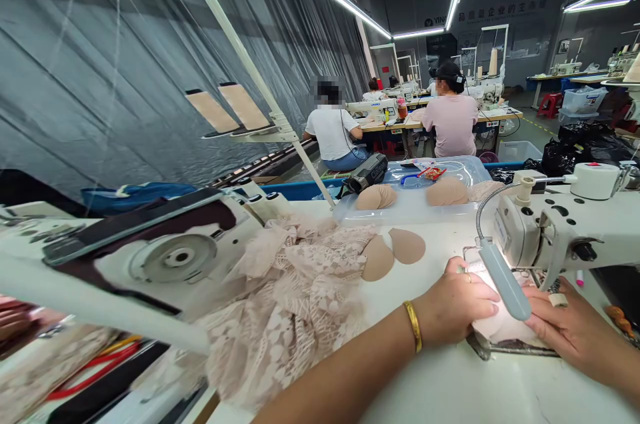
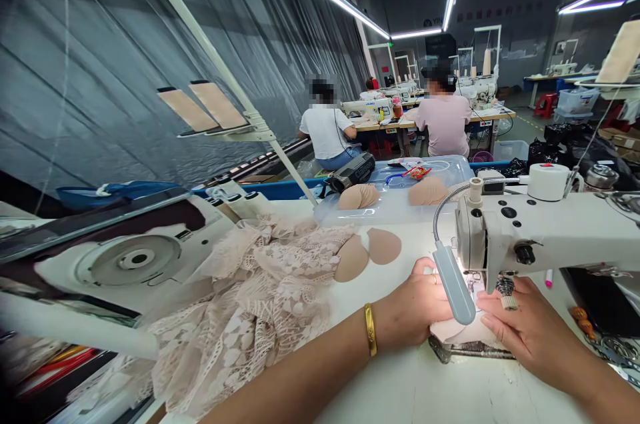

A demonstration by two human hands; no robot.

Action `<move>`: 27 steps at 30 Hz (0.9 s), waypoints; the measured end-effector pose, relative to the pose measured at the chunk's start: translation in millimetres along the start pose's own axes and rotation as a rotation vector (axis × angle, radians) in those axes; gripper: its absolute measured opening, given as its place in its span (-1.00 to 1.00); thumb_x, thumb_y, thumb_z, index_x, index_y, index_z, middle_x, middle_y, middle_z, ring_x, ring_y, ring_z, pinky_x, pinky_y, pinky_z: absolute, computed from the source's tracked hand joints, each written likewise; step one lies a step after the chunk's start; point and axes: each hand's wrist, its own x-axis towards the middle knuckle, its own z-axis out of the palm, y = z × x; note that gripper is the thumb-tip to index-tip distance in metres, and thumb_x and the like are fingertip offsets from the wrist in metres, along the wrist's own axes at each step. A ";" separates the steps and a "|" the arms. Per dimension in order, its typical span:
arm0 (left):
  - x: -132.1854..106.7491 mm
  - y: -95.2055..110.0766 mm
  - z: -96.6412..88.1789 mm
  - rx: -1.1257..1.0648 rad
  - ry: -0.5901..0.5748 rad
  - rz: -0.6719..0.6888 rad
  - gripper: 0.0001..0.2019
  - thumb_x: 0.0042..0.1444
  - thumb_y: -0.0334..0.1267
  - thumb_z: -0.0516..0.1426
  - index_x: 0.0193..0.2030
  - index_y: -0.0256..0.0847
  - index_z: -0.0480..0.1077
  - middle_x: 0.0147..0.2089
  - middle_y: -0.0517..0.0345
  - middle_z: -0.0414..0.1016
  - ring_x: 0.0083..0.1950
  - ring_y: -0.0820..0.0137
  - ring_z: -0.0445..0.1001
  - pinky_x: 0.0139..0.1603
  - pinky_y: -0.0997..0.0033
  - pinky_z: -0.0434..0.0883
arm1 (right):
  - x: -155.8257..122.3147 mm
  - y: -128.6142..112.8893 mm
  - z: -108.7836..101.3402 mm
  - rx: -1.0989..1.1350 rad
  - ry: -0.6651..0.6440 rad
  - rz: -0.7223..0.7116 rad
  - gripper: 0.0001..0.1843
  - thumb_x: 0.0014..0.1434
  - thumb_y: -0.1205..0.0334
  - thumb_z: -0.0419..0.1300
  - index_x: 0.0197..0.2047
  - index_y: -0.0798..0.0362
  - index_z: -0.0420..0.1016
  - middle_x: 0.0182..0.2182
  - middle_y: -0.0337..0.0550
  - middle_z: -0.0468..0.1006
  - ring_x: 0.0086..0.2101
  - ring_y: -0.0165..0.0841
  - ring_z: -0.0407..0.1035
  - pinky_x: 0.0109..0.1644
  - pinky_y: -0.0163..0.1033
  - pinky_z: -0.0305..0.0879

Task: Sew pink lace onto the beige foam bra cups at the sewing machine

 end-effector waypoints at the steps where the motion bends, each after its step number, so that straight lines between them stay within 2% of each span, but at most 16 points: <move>1: 0.1 -0.5 -0.3 0.007 0.001 -0.003 -0.71 -0.09 -0.54 0.17 -0.23 -0.12 0.47 -0.06 0.04 0.69 -0.06 0.12 0.51 0.14 -0.02 0.01 | 0.5 1.1 0.4 -0.021 0.000 -0.008 -0.69 0.46 0.03 0.13 0.13 -0.35 0.65 0.04 -0.24 0.72 0.00 -0.02 0.50 0.06 0.12 0.43; 8: 1.0 -3.5 -3.4 0.069 -0.035 -0.017 -0.67 -0.10 -0.54 0.17 -0.18 -0.12 0.47 -0.08 0.07 0.69 -0.07 0.14 0.49 0.17 -0.02 0.01 | -1.0 8.6 5.9 -0.103 0.017 0.004 -0.67 0.45 0.05 0.11 0.15 -0.36 0.64 -0.05 -0.25 0.74 -0.08 -0.02 0.50 -0.05 0.07 0.47; 13: 2.2 -2.7 -5.0 0.089 -0.034 -0.007 -0.70 -0.03 -0.54 0.16 -0.17 -0.12 0.48 -0.13 0.07 0.68 -0.07 0.15 0.50 0.14 -0.01 0.01 | -1.2 9.3 9.6 -0.109 0.070 -0.008 -0.62 0.45 0.08 0.12 0.23 -0.37 0.60 0.02 -0.24 0.73 -0.07 -0.04 0.50 0.01 0.07 0.46; 16: 2.1 -2.6 -4.5 0.098 -0.036 -0.011 -0.70 -0.02 -0.54 0.17 -0.17 -0.11 0.49 -0.09 0.08 0.69 -0.08 0.16 0.49 0.14 0.01 0.01 | -1.3 7.3 9.2 -0.125 0.089 -0.016 -0.62 0.44 0.07 0.11 0.23 -0.37 0.60 0.03 -0.24 0.73 -0.09 -0.05 0.50 -0.01 0.05 0.46; 19: 1.8 -3.7 -4.1 0.082 -0.018 -0.006 -0.68 -0.03 -0.55 0.18 -0.16 -0.11 0.49 -0.05 0.09 0.69 -0.07 0.17 0.50 0.13 0.03 0.00 | -2.4 7.0 7.9 -0.134 0.064 -0.008 -0.62 0.46 0.07 0.09 0.22 -0.35 0.60 -0.04 -0.22 0.74 -0.14 -0.05 0.49 -0.06 0.03 0.48; 21: 1.7 -5.0 -4.1 0.075 -0.006 0.010 -0.69 -0.02 -0.54 0.18 -0.16 -0.12 0.49 -0.07 0.10 0.69 -0.07 0.17 0.51 0.13 0.02 -0.01 | -3.5 8.6 7.5 -0.129 0.045 0.003 -0.64 0.47 0.05 0.06 0.14 -0.32 0.64 -0.11 -0.18 0.74 -0.17 -0.06 0.49 -0.07 0.04 0.50; 23: 1.8 -6.4 -4.2 0.072 0.001 0.019 -0.71 -0.01 -0.54 0.18 -0.16 -0.13 0.49 -0.06 0.10 0.70 -0.07 0.17 0.52 0.14 0.01 -0.02 | -4.4 11.3 7.9 -0.118 0.061 0.015 -0.65 0.48 0.00 0.05 0.04 -0.28 0.68 -0.16 -0.14 0.73 -0.12 -0.04 0.51 -0.01 0.08 0.51; 27: 2.4 -8.0 -5.0 0.063 0.001 0.009 -0.62 0.00 -0.54 0.18 -0.06 -0.10 0.52 0.06 0.09 0.69 0.02 0.18 0.53 0.18 -0.01 -0.04 | -5.1 15.9 10.0 -0.088 0.165 0.056 -0.60 0.47 -0.09 0.05 0.01 -0.17 0.69 -0.05 -0.03 0.72 0.10 0.04 0.50 0.16 0.13 0.49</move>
